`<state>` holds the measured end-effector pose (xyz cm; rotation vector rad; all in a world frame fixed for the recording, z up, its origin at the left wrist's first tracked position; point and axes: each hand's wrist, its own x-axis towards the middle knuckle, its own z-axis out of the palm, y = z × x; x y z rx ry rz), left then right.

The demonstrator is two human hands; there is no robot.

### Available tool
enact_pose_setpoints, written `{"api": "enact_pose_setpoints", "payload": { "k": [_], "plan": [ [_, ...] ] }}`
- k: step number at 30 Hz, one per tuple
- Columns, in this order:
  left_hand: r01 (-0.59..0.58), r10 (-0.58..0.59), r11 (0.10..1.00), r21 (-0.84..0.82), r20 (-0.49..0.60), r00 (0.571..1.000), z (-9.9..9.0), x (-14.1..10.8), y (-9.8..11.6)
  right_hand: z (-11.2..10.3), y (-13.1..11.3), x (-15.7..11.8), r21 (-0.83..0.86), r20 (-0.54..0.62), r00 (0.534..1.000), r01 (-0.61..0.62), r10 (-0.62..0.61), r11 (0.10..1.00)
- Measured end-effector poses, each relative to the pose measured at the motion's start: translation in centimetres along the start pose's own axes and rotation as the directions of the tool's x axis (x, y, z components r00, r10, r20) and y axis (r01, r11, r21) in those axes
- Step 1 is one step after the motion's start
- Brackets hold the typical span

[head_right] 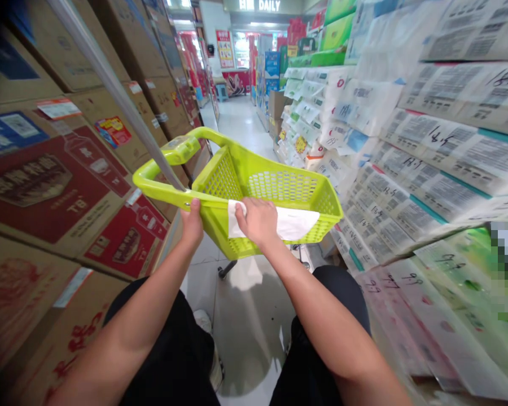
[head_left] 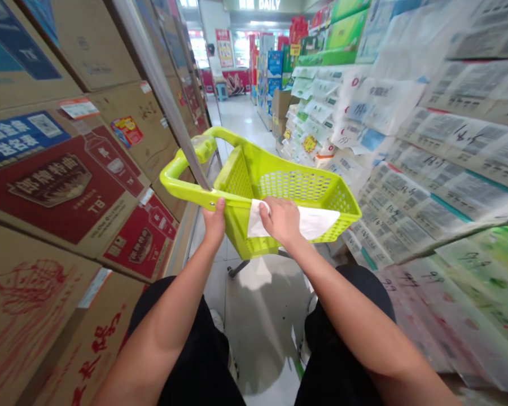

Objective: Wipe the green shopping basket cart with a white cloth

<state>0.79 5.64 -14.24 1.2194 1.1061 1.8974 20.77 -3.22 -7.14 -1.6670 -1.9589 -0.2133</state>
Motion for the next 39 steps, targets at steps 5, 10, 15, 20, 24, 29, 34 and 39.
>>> {"api": "enact_pose_setpoints", "payload": {
  "k": [5,10,15,20,24,29,34,39],
  "plan": [
    [0.003,-0.003,1.000,0.002,0.001,1.000,-0.9,0.8,0.4,-0.1,0.6,-0.2,0.141,0.006,0.984,0.176,-0.178,0.974],
    [0.059,-0.059,0.998,-0.001,-0.005,0.998,-1.3,0.2,1.2,-1.9,3.5,-0.5,0.054,0.023,0.995,0.099,-0.100,0.994],
    [0.079,-0.079,0.997,-0.005,-0.058,0.995,-0.6,-1.3,1.9,-3.2,3.3,1.0,-0.043,0.236,0.971,0.043,-0.032,0.998],
    [0.099,-0.096,0.995,0.016,-0.133,0.986,0.3,-2.0,2.6,-2.5,1.7,1.9,-0.138,0.288,0.951,-0.077,0.114,0.987],
    [0.130,-0.121,0.991,0.040,-0.173,0.977,0.3,-1.8,2.7,-1.2,1.4,2.3,-0.154,0.197,0.963,-0.153,0.182,0.976],
    [0.132,-0.126,0.991,0.024,-0.167,0.978,0.0,-0.2,1.8,0.2,0.9,4.2,-0.119,0.143,0.981,-0.116,0.133,0.986],
    [0.178,-0.175,0.984,-0.001,-0.204,0.963,-0.6,1.5,1.5,0.8,0.0,6.3,-0.055,0.268,0.961,-0.050,0.063,0.997],
    [0.176,-0.171,0.984,0.000,-0.240,0.956,-2.4,1.6,2.2,1.3,-0.8,6.7,0.038,0.340,0.934,0.103,-0.110,0.994]
  ]
}}
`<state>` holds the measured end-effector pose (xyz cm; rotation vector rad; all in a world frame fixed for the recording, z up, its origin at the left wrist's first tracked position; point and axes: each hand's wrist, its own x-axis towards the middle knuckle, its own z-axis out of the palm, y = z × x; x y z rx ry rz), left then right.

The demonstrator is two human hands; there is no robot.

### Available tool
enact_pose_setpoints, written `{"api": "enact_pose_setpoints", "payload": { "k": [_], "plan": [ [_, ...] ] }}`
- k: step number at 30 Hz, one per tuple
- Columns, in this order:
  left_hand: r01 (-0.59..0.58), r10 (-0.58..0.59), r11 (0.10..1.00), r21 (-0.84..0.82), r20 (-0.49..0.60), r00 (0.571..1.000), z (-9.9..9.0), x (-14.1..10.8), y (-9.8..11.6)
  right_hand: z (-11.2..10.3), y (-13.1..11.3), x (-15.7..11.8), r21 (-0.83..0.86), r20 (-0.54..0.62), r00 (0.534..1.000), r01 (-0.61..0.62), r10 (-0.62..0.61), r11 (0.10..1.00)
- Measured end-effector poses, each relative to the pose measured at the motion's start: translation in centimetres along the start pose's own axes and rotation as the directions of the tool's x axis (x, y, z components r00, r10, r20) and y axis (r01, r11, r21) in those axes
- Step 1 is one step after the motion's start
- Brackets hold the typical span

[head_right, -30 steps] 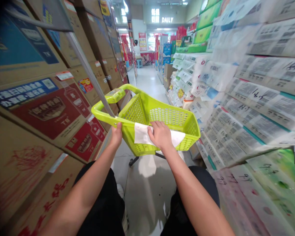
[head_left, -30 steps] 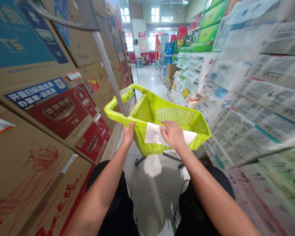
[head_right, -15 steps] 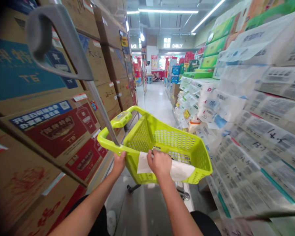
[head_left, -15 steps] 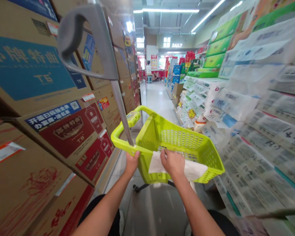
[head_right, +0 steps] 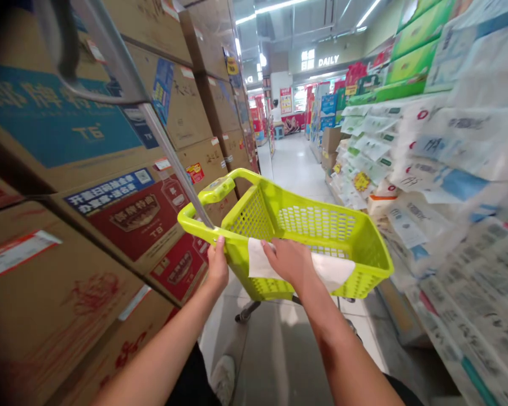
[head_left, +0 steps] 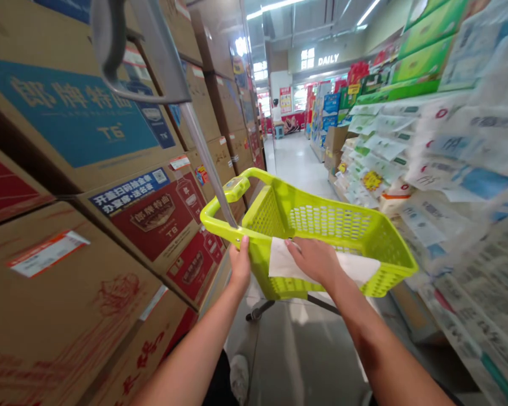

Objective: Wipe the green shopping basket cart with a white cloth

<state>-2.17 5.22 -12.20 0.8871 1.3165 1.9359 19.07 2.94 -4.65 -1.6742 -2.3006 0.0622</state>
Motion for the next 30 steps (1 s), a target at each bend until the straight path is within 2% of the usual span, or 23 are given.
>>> {"api": "enact_pose_setpoints", "payload": {
  "k": [4,7,10,12,14,17,18,20,22,26,30],
  "plan": [
    [-0.053,0.058,0.993,0.109,-0.038,0.998,-2.7,0.4,0.4,0.3,0.2,-0.3,-0.017,0.048,0.997,-0.055,0.056,0.998],
    [-0.077,0.084,0.986,0.145,-0.042,0.996,-4.5,0.7,0.5,0.5,2.9,-0.3,-0.013,0.162,0.973,-0.167,0.167,0.986],
    [-0.080,0.089,0.989,0.123,-0.068,0.994,-5.4,0.5,0.9,1.0,6.3,-0.2,0.010,0.239,0.953,-0.191,0.184,0.981],
    [-0.099,0.111,0.987,0.130,-0.093,0.989,-5.4,0.3,1.2,1.4,7.2,-0.3,0.016,0.245,0.949,-0.209,0.198,0.978],
    [-0.138,0.157,0.976,0.166,-0.107,0.982,-5.3,0.1,1.6,1.9,6.3,-0.6,-0.025,0.183,0.960,-0.210,0.211,0.977],
    [-0.176,0.204,0.959,0.221,-0.114,0.972,-4.8,0.0,1.8,2.7,2.1,-1.2,-0.099,0.007,0.985,-0.169,0.170,0.981],
    [-0.177,0.208,0.958,0.227,-0.120,0.971,-4.7,0.0,1.9,3.0,0.5,-1.4,-0.107,-0.046,0.992,-0.122,0.118,0.987],
    [-0.181,0.213,0.956,0.229,-0.121,0.970,-4.5,0.0,2.0,3.6,-2.1,-1.8,-0.099,-0.197,0.980,-0.023,0.003,0.995],
    [-0.197,0.225,0.952,0.233,-0.102,0.969,-4.4,0.1,2.1,4.2,-3.5,-2.0,-0.084,-0.309,0.948,0.048,-0.072,0.995],
    [-0.201,0.210,0.947,0.251,-0.009,0.978,-4.4,0.3,2.8,5.3,-3.1,-1.7,-0.058,-0.426,0.901,0.061,-0.080,0.996],
    [-0.167,0.161,0.971,0.173,0.049,0.986,-4.0,0.6,3.0,5.9,-2.1,-0.7,-0.065,-0.484,0.871,0.056,-0.080,0.996]
  ]
}}
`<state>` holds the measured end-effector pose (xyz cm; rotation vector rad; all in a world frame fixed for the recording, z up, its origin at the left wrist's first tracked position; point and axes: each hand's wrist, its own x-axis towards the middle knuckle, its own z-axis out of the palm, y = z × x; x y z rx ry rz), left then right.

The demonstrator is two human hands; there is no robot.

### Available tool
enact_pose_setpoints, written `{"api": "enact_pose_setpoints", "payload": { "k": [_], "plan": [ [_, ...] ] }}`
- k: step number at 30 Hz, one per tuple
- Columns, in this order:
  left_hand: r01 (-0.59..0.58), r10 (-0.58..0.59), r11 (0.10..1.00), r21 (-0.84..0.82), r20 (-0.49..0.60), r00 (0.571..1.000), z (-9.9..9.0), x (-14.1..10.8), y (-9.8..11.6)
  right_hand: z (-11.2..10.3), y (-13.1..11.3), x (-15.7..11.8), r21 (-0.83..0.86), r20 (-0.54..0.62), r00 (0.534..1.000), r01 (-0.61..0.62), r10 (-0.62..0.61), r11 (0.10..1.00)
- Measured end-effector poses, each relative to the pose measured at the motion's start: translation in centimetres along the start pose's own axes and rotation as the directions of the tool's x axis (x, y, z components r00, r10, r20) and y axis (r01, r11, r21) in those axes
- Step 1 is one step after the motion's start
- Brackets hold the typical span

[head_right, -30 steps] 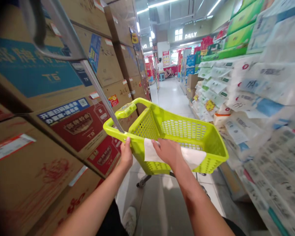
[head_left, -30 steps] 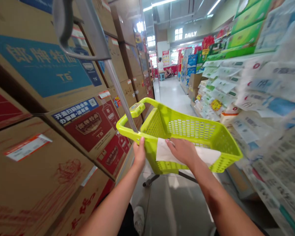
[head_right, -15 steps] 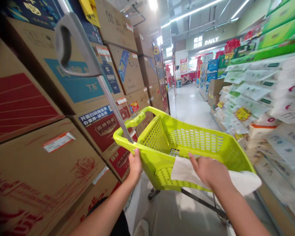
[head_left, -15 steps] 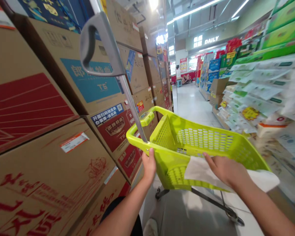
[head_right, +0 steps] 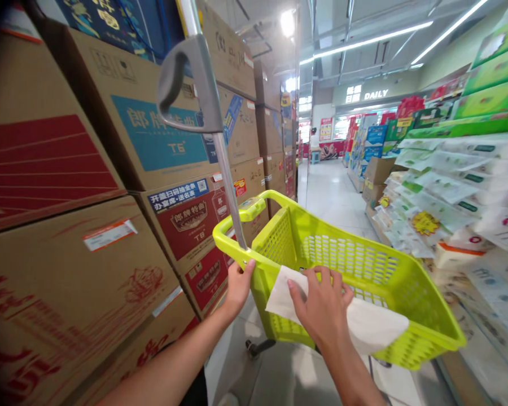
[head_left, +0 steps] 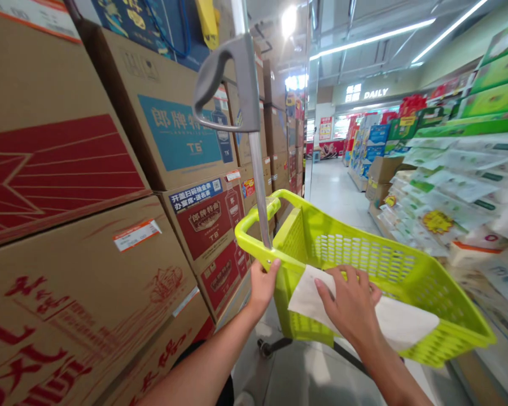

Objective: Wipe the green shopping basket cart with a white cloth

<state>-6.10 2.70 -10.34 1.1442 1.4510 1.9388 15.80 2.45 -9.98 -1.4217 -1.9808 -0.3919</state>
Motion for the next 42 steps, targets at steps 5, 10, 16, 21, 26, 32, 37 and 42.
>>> {"api": "enact_pose_setpoints", "payload": {
  "k": [5,10,16,21,26,32,37,42],
  "plan": [
    [0.085,-0.087,0.989,-0.122,-0.016,0.996,0.7,0.5,-1.0,0.0,0.7,1.6,0.008,0.195,0.976,0.100,-0.100,0.995],
    [0.102,-0.099,0.977,-0.186,0.027,0.995,0.4,1.2,-1.9,-0.9,4.1,3.1,-0.104,0.432,0.897,-0.051,0.091,0.993],
    [0.107,-0.096,0.965,-0.239,0.058,0.994,0.1,1.0,-1.6,-0.1,6.0,2.6,-0.185,0.309,0.927,-0.160,0.212,0.970],
    [0.108,-0.110,0.974,-0.201,0.003,0.994,0.1,0.4,-1.6,2.2,1.4,1.6,-0.034,0.030,0.999,-0.029,0.030,0.999],
    [0.126,-0.127,0.963,-0.238,0.010,0.992,0.3,0.8,-2.0,2.9,-2.2,1.5,0.150,0.000,0.994,0.106,-0.107,0.983],
    [0.130,-0.134,0.963,-0.235,-0.003,0.991,0.0,1.3,-1.7,1.5,2.0,3.6,-0.029,0.261,0.965,0.015,-0.007,0.999],
    [0.157,-0.147,0.951,-0.268,0.055,0.988,-0.1,1.0,-1.5,1.3,6.5,4.2,-0.243,0.346,0.896,-0.203,0.280,0.949],
    [0.158,-0.138,0.939,-0.306,0.087,0.987,0.2,0.5,-1.3,1.8,3.6,3.7,-0.120,0.227,0.967,-0.088,0.113,0.989]
  ]
}}
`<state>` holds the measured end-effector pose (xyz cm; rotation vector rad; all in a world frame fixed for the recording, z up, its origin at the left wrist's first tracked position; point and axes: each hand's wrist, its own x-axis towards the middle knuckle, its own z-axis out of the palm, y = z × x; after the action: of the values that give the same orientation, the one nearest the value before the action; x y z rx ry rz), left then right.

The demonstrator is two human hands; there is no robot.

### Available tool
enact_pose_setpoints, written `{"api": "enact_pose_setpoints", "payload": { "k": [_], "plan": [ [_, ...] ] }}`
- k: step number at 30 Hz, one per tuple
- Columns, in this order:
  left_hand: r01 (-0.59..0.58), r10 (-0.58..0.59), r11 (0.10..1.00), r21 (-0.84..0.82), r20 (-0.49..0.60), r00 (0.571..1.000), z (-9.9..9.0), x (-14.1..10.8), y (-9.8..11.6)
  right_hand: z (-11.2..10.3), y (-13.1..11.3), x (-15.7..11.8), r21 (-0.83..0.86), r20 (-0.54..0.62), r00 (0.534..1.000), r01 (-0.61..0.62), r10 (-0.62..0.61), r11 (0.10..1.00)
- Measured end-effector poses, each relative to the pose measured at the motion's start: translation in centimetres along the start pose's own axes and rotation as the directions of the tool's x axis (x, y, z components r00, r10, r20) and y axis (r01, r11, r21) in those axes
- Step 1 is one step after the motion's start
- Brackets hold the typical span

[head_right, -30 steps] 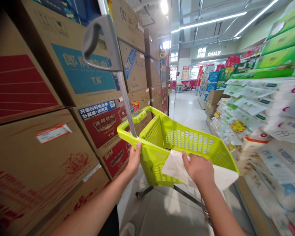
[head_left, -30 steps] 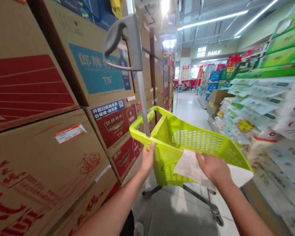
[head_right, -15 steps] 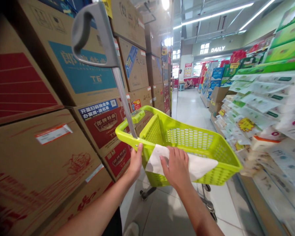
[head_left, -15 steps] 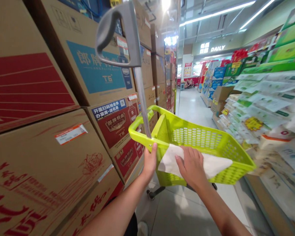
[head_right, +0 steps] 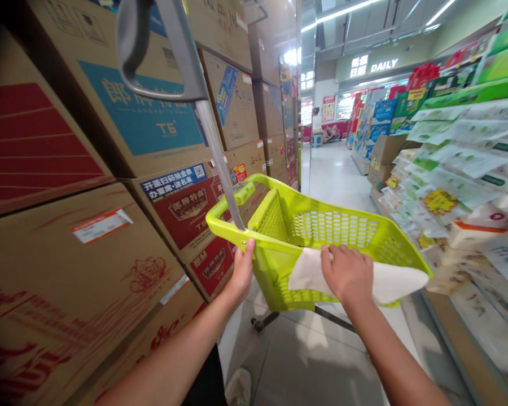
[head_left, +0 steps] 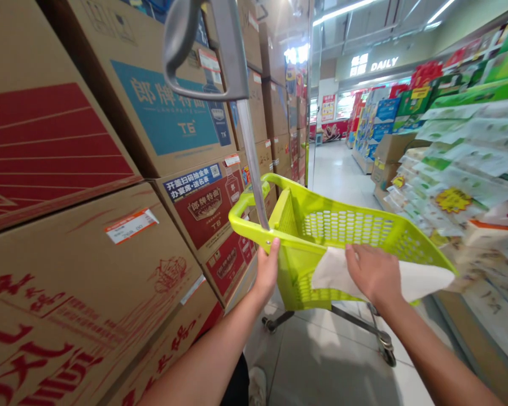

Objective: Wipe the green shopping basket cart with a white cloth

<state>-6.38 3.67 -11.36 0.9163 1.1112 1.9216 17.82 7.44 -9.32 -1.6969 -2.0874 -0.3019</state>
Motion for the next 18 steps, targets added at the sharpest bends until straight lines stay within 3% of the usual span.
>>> {"api": "enact_pose_setpoints", "payload": {
  "k": [3,7,10,12,14,16,18],
  "plan": [
    [0.003,-0.003,1.000,0.002,-0.023,1.000,0.1,0.1,-0.2,0.3,-3.0,-0.8,0.075,-0.117,0.972,0.214,-0.205,0.974],
    [-0.012,0.014,1.000,0.020,-0.100,0.995,0.1,0.4,-0.4,0.2,-4.0,-1.1,0.098,-0.130,0.947,0.306,-0.292,0.947],
    [-0.014,0.016,1.000,0.016,-0.130,0.991,0.1,0.5,-0.3,-0.5,-2.3,-0.3,0.069,-0.005,0.978,0.208,-0.208,0.976],
    [-0.014,0.015,1.000,0.007,-0.140,0.990,0.2,0.4,-0.3,-0.8,-0.9,0.5,0.017,0.091,0.995,0.042,-0.044,0.999],
    [-0.016,0.016,1.000,-0.003,-0.136,0.991,0.5,0.3,-0.2,-1.0,0.0,1.0,-0.033,0.144,0.984,-0.104,0.108,0.994],
    [-0.011,0.009,1.000,-0.014,-0.122,0.992,0.8,0.1,-0.2,-0.9,-0.5,1.0,-0.033,0.111,0.982,-0.151,0.154,0.988],
    [0.003,-0.006,1.000,-0.029,-0.104,0.995,1.0,-0.1,-0.3,-0.6,-2.5,0.4,0.034,0.006,0.996,-0.089,0.089,0.995]
  ]
}}
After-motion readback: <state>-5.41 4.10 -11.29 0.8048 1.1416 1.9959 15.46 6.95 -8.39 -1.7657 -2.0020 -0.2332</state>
